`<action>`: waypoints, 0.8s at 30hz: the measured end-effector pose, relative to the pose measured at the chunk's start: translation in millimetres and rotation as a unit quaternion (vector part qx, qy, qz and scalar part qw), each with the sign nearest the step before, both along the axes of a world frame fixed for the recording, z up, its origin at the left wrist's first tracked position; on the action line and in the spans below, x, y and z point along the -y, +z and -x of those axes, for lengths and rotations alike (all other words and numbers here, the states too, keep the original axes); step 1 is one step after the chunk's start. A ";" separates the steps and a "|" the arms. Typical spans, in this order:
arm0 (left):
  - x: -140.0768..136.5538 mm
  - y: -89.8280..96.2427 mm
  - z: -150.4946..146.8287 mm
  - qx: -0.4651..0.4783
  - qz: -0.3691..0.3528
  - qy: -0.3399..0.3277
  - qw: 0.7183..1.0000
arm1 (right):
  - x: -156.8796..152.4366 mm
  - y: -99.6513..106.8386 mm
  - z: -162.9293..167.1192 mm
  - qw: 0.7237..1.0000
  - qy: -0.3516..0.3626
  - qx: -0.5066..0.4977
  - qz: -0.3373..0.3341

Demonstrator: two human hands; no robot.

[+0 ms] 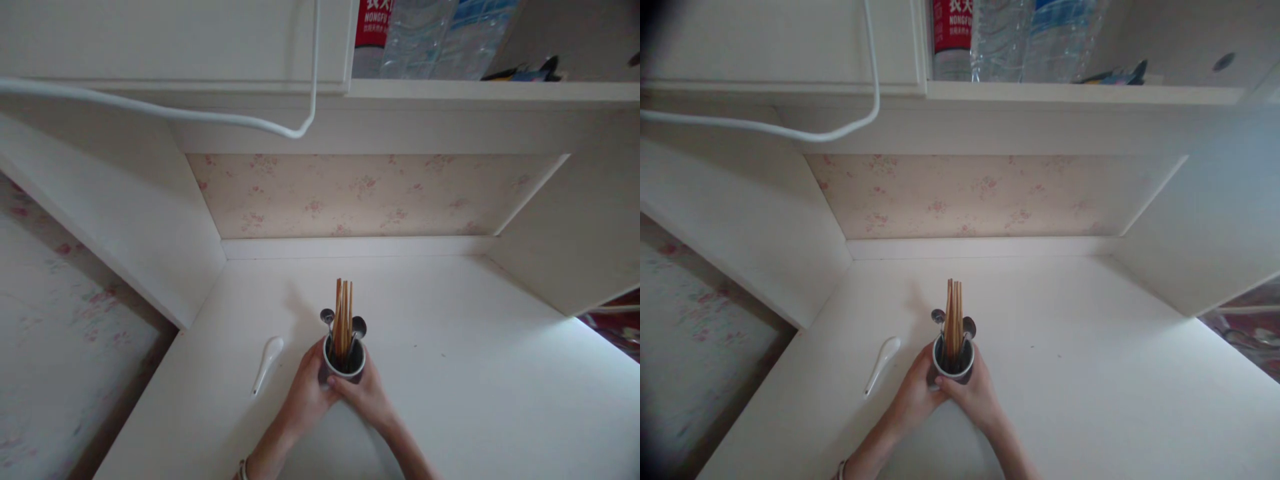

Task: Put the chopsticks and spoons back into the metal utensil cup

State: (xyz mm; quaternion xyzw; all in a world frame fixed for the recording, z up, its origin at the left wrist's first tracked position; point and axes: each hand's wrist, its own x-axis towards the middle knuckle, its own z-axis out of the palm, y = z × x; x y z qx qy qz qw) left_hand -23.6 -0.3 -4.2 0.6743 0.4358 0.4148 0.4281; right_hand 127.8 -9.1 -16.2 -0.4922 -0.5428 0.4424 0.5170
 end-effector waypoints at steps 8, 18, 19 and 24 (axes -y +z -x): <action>2.9 10.6 75.8 -0.354 -0.076 0.166 0.917 | 0.9 -9.7 -3.7 0.998 -0.005 0.055 0.018; -15.5 9.8 105.8 -0.507 0.026 0.142 0.850 | 0.7 -14.3 -6.1 0.998 -0.009 0.066 0.015; -15.6 11.2 104.5 -0.502 0.028 0.136 0.854 | 1.0 -13.5 -6.1 0.998 -0.010 0.065 0.016; -20.3 19.2 100.0 -0.476 0.044 0.112 0.871 | 1.3 -13.0 -6.1 0.998 -0.011 0.062 0.012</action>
